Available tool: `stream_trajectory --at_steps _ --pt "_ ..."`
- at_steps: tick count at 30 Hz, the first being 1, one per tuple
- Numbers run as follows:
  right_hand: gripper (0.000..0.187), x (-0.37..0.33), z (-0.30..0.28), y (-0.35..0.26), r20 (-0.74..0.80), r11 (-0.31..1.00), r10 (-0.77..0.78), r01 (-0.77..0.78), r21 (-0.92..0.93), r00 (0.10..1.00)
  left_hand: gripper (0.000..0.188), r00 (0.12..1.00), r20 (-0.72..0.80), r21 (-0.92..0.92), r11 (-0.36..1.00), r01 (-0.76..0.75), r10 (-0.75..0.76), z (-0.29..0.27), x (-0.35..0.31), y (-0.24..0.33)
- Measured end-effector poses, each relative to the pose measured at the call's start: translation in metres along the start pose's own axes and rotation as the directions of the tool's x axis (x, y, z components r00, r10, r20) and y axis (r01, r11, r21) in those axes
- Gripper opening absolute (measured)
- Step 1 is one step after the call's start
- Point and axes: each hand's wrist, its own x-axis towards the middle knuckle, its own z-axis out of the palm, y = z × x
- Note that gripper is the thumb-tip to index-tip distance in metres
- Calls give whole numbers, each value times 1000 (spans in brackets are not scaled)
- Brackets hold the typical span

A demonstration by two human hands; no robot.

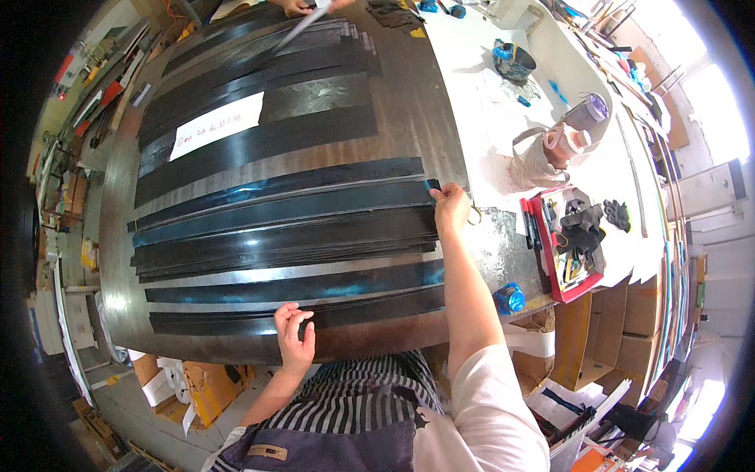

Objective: The person wraps long, dark metal sheets with white paper on a workbench. They place a sheet, cover it with paper, and use a blue tape dispenser to secure the paper. The person repeats this process for multiple sheets, stacking the wrapped items on the table.

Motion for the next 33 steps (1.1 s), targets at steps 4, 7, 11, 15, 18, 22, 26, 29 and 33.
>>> stream_trajectory --at_steps 4,7,11,15,18,22,26,29,33 --pt "15 -16 -16 -15 -114 953 -226 196 -229 967 25 1000 -4 -34 999 5 -5 6 6 3" --pt "12 -15 -20 -10 -102 868 -443 398 -297 891 24 999 34 -120 992 41 -37 18 13 7" --pt "15 -27 -26 -28 -93 872 -454 420 -251 886 23 997 71 -160 986 42 -31 30 26 15" --pt "26 -38 -43 -37 -121 831 -556 555 -38 823 18 969 239 -360 920 152 -66 32 43 24" --pt "39 -72 -74 -91 -217 677 -700 729 98 680 27 781 589 -517 647 560 -205 44 56 3" --pt "41 -157 -134 -159 -198 644 -584 597 477 787 62 713 691 -722 -59 690 -119 11 99 6" --pt "31 -180 -193 -115 -223 451 -638 593 667 737 63 956 268 -816 -555 162 -116 -61 158 -3" --pt "34 -200 -207 -112 16 590 -589 416 692 808 29 905 -31 -886 -408 -221 -423 -150 186 -51" --pt "28 -191 -185 -14 325 824 -304 76 561 896 30 791 -406 -905 83 -416 -457 -284 166 -99"
